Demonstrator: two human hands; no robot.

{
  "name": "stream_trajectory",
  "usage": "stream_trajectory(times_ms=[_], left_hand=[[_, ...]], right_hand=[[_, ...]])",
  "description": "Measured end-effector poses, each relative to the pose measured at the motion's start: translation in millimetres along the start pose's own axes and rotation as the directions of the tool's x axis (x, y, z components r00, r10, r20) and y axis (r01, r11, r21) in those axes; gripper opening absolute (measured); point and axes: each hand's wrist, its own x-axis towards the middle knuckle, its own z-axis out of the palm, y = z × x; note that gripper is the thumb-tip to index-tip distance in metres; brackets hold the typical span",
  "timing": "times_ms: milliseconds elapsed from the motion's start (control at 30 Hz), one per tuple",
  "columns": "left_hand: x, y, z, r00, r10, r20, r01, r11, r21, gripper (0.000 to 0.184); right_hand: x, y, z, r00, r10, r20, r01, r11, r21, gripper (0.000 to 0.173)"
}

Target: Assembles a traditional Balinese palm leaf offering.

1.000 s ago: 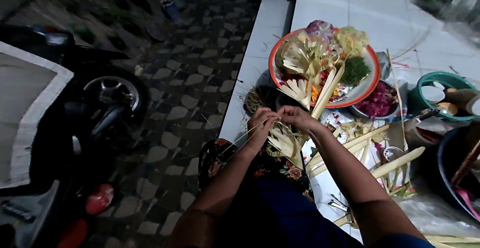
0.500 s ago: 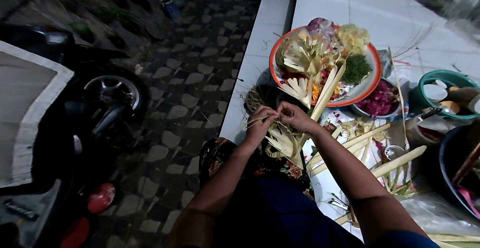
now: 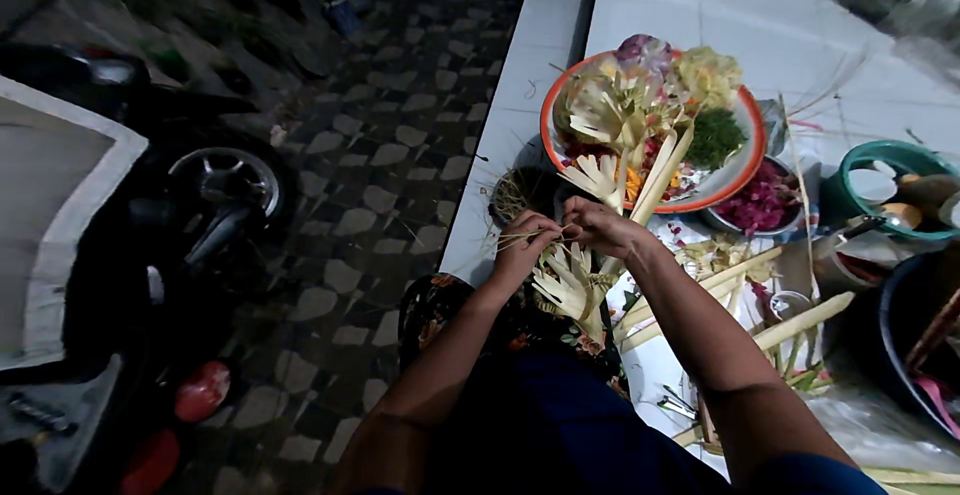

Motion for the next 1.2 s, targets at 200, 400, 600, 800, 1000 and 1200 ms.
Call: stream_trajectory(times_ms=[200, 400, 600, 800, 1000, 1200], left_hand=[[1.9, -0.5, -3.0, 0.999, -0.046, 0.008, 0.046, 0.999, 0.007, 0.008], [4.0, -4.0, 0.3, 0.997, -0.081, -0.011, 0.081, 0.996, -0.023, 0.009], [5.3, 5.7, 13.3, 0.993, -0.119, -0.009, 0.120, 0.991, 0.062, 0.011], [0.3, 5.5, 13.8, 0.982, -0.184, -0.032, 0.187, 0.979, 0.085, 0.011], [-7.5, 10.5, 12.8, 0.966, -0.250, -0.064, 0.251, 0.968, 0.001, 0.014], [-16.2, 4.3, 12.9, 0.960, -0.237, -0.151, 0.241, 0.970, 0.013, 0.015]], right_hand=[[-18.5, -23.7, -38.3, 0.978, -0.153, -0.138, 0.165, 0.983, 0.079, 0.006], [-53.3, -76.5, -41.0, 0.608, -0.525, -0.596, 0.371, 0.851, -0.371, 0.020], [-44.1, -45.3, 25.4, 0.975, -0.173, -0.142, 0.040, 0.758, -0.651, 0.028], [-21.5, -12.0, 13.3, 0.994, -0.073, -0.084, 0.003, 0.776, -0.631, 0.026], [-12.1, 0.9, 5.1, 0.996, -0.084, -0.010, 0.064, 0.832, -0.552, 0.019], [-7.3, 14.3, 14.2, 0.992, -0.102, -0.079, 0.041, 0.829, -0.557, 0.018]])
